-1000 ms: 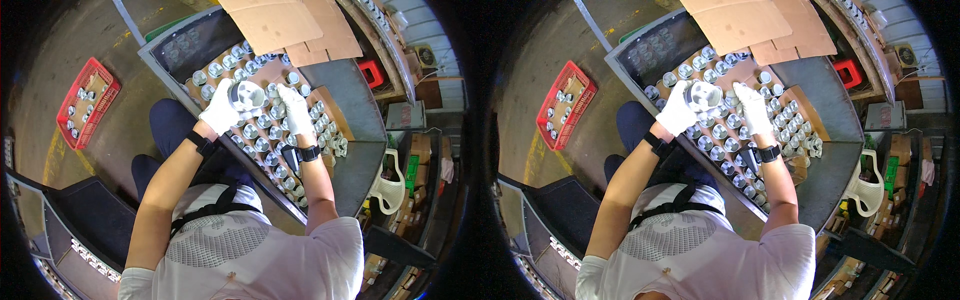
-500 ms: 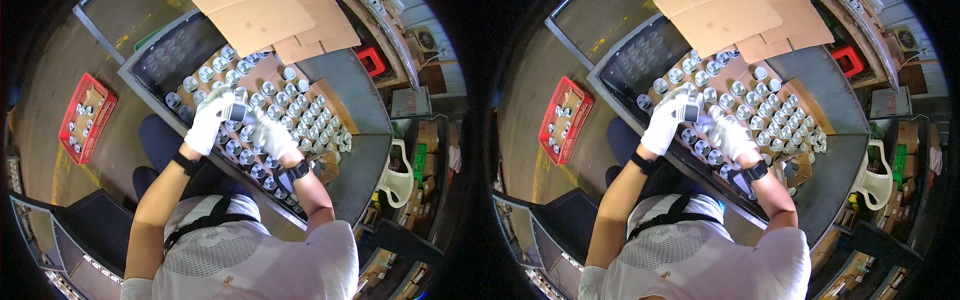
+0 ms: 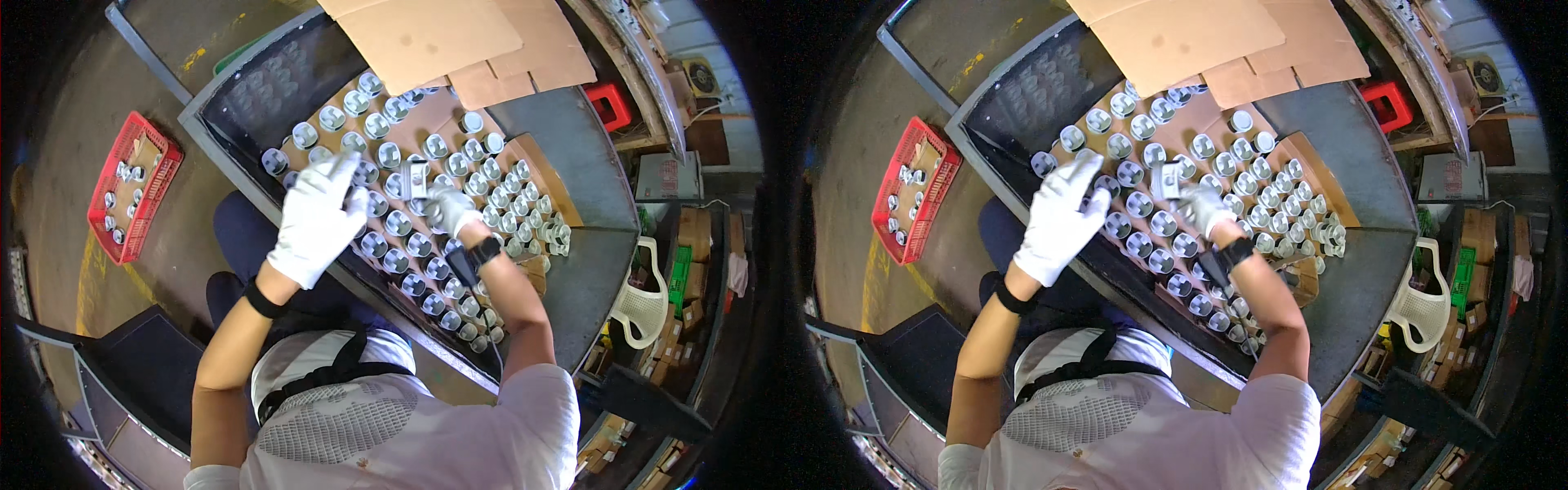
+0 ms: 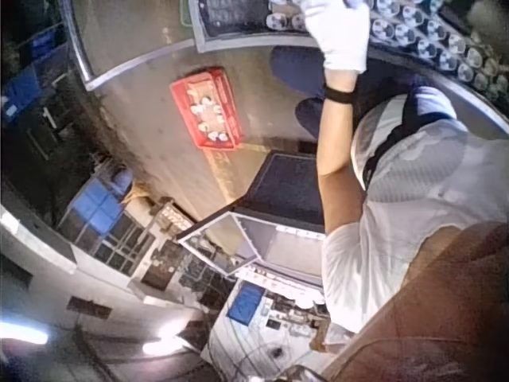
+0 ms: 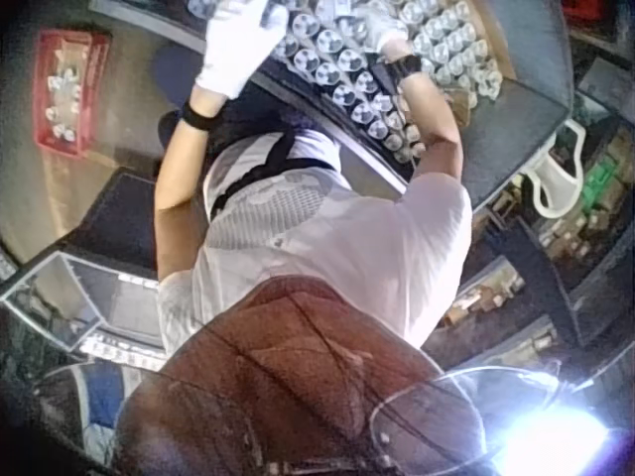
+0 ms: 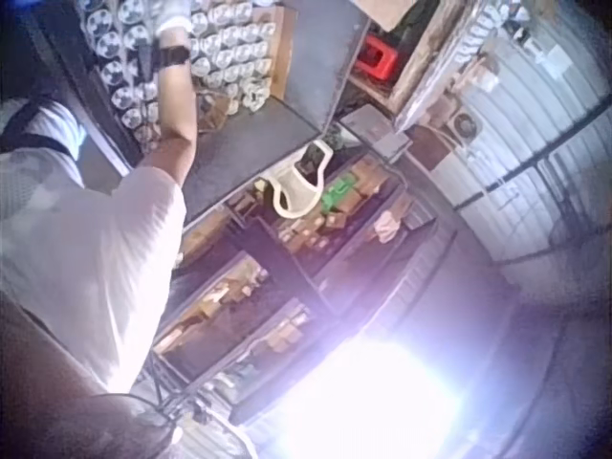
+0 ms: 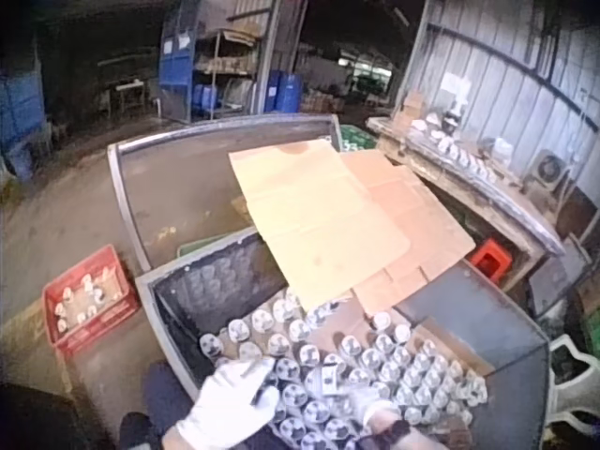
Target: Inspecting and arranging automotive pistons in a metal bin.
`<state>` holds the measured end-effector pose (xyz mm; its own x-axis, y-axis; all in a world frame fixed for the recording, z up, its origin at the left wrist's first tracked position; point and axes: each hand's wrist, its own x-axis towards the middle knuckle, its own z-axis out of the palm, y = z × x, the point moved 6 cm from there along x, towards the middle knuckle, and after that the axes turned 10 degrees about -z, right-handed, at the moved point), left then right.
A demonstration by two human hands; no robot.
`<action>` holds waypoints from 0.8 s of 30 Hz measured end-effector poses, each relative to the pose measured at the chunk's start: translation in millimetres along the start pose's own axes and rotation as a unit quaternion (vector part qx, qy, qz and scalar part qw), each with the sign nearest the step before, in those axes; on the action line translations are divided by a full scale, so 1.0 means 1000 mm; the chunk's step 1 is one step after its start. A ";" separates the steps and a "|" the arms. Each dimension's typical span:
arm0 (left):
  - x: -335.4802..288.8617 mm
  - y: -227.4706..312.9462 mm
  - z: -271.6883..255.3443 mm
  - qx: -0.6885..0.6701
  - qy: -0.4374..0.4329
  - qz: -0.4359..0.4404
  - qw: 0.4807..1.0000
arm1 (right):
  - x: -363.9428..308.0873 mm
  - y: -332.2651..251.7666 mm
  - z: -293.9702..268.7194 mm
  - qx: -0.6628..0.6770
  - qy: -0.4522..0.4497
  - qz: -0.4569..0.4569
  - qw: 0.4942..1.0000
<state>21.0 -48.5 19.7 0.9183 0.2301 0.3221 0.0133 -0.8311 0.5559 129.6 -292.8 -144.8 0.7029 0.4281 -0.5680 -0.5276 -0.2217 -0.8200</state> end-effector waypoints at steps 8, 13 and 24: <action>0.008 -0.011 -0.009 0.019 0.052 0.015 0.998 | 0.177 0.012 -0.091 -0.619 0.126 -0.078 0.772; 0.009 -0.016 -0.004 0.025 0.025 -0.032 0.999 | 0.244 0.032 -0.098 -0.618 0.168 -0.013 0.768; 0.019 -0.016 0.003 0.029 -0.043 -0.081 0.995 | 0.267 0.041 -0.084 -0.696 0.148 0.030 0.702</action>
<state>39.1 -31.9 14.6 0.9326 0.3213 0.1646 0.1840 -0.8153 0.5490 336.1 -261.3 -335.6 0.8764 0.2269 -0.4248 0.2726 -0.9609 0.0493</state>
